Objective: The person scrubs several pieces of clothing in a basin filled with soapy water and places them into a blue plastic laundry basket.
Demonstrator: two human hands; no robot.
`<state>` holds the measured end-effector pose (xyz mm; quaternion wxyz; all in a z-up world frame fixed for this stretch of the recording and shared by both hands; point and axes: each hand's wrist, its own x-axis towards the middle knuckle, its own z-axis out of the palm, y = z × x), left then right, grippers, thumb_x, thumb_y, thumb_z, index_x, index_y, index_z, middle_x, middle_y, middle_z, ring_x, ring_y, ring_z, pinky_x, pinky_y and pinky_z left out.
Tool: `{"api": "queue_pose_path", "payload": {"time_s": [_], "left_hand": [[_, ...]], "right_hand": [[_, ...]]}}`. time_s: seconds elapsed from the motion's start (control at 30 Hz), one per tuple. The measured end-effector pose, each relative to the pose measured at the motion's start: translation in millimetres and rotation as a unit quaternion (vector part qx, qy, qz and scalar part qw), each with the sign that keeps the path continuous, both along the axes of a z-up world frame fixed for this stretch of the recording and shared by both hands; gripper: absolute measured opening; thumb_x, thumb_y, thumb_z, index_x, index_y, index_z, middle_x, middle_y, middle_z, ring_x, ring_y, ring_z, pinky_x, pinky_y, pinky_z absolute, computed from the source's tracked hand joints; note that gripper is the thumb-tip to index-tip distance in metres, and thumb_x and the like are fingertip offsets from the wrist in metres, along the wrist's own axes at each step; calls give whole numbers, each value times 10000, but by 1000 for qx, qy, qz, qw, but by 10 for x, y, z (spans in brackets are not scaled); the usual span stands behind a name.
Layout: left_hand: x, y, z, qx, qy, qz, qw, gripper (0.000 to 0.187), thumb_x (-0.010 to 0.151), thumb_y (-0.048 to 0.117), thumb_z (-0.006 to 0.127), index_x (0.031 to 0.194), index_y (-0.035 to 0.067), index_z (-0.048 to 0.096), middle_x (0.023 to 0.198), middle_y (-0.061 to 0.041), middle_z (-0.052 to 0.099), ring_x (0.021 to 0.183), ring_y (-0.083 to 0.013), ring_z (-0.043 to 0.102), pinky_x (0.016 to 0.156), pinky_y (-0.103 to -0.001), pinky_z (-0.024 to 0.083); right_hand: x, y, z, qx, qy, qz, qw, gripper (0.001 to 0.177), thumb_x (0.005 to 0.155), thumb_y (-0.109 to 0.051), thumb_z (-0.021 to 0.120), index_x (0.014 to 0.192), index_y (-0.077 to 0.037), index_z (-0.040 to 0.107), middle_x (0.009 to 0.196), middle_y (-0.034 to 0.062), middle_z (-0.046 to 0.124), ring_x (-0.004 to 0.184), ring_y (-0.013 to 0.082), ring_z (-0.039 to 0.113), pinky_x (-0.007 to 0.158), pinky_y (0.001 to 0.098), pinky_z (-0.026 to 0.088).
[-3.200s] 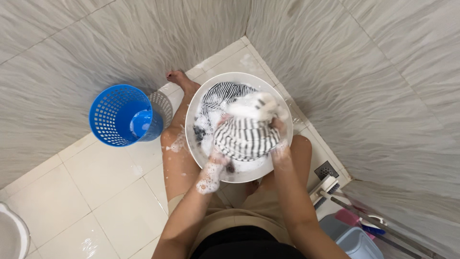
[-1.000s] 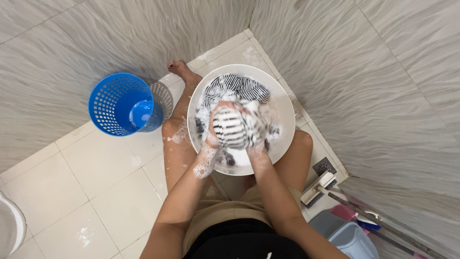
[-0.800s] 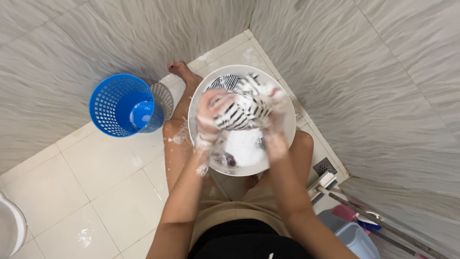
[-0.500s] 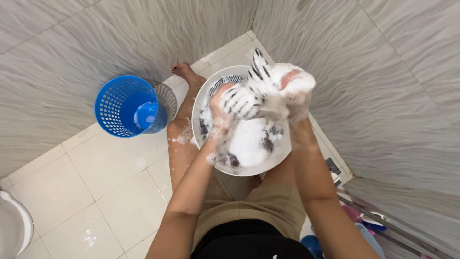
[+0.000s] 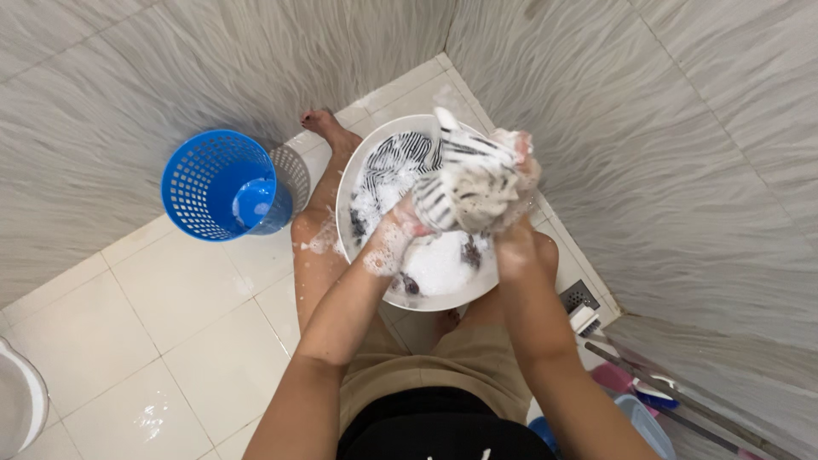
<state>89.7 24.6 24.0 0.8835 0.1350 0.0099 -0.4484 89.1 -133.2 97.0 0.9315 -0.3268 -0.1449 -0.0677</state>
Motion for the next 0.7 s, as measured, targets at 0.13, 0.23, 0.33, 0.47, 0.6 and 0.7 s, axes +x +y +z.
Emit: {"api": "queue_pose_path", "payload": {"time_s": [0.13,0.23,0.33,0.47,0.6,0.7], "left_hand": [[12,-37,-206,-79,17,91,993,350,1127,108,628,1398,-109,576,1293,-250,673,1107,-317,702,889,-385,607],[-14,32,-236,52,42,193,979,452,1035,188,622,1418,-40,548,1352,-245,614,1175,-350,639,963,-506,591],[-128,117,-77,89,-93,300,945,627,907,77,667,1459,198,397,1459,-172,509,1261,-339,599,991,-539,606],[-346,123,248,90,-58,309,945,788,821,71,719,1471,273,322,1416,-160,505,1230,-362,610,953,-546,636],[-351,91,378,247,-38,379,891,743,798,17,744,1410,173,353,1286,-203,565,1074,-398,668,814,-531,640],[-382,184,280,250,11,397,883,632,813,30,726,1355,113,412,1190,-219,621,991,-364,706,774,-471,658]], "right_hand": [[5,-9,-359,80,174,-18,981,427,1012,-426,494,1191,-55,606,1130,106,670,1060,229,666,926,379,589],[47,-114,-628,120,256,-27,959,491,1039,-431,412,1256,-33,600,1169,130,673,1089,249,671,966,407,585],[-10,-221,-914,135,327,-23,935,548,1066,-443,354,1300,-13,600,1200,149,676,1116,266,675,1009,438,576],[-34,-158,-1126,171,346,-9,922,441,1048,-384,419,1280,-64,614,1188,102,686,1104,245,675,984,426,575],[-294,75,-897,119,444,6,888,452,941,-441,466,1225,-138,645,1113,83,711,1020,235,683,885,450,576],[-376,108,-835,181,397,50,898,368,923,-339,584,1201,-104,640,1127,104,701,1045,264,679,912,449,591]]}}
